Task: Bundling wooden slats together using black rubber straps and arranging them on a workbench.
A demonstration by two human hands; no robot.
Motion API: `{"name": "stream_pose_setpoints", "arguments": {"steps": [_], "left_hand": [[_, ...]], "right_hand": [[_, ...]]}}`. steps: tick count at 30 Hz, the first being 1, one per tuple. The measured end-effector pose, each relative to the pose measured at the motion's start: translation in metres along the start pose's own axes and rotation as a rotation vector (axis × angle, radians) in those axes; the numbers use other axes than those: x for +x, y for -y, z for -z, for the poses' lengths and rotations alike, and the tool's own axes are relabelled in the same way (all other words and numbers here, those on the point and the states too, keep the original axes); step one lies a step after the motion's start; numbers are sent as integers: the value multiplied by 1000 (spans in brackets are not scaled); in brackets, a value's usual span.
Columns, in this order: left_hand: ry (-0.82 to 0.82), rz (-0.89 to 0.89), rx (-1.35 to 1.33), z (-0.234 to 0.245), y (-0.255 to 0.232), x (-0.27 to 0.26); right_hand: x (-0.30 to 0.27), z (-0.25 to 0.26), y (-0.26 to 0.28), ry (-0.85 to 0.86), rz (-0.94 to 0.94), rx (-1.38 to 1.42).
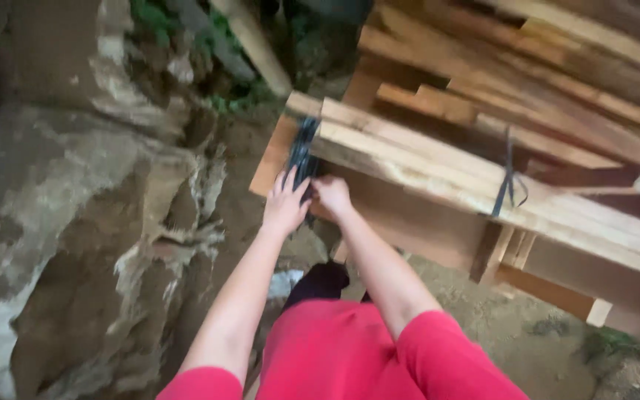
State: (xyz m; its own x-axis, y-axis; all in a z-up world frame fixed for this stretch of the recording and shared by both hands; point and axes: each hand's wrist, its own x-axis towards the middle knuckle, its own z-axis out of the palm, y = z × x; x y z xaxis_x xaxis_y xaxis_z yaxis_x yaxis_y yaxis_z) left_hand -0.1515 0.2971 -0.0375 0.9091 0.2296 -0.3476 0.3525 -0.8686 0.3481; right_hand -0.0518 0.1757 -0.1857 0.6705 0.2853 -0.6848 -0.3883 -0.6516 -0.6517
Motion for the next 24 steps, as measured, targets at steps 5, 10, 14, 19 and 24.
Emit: {"name": "stream_pose_setpoints", "arguments": {"steps": [5, 10, 14, 19, 24], "left_hand": [[30, 29, 80, -21, 10, 10], [9, 39, 102, -38, 13, 16], [24, 60, 115, -37, 7, 15], [38, 86, 160, -33, -2, 11], [83, 162, 197, -41, -4, 14]], "right_hand": [[-15, 1, 4, -71, -60, 192], [-84, 43, 55, -30, -95, 337], [-68, 56, 17, -66, 36, 279], [-76, 102, 23, -64, -56, -15], [-59, 150, -9, 78, 189, -596]]}}
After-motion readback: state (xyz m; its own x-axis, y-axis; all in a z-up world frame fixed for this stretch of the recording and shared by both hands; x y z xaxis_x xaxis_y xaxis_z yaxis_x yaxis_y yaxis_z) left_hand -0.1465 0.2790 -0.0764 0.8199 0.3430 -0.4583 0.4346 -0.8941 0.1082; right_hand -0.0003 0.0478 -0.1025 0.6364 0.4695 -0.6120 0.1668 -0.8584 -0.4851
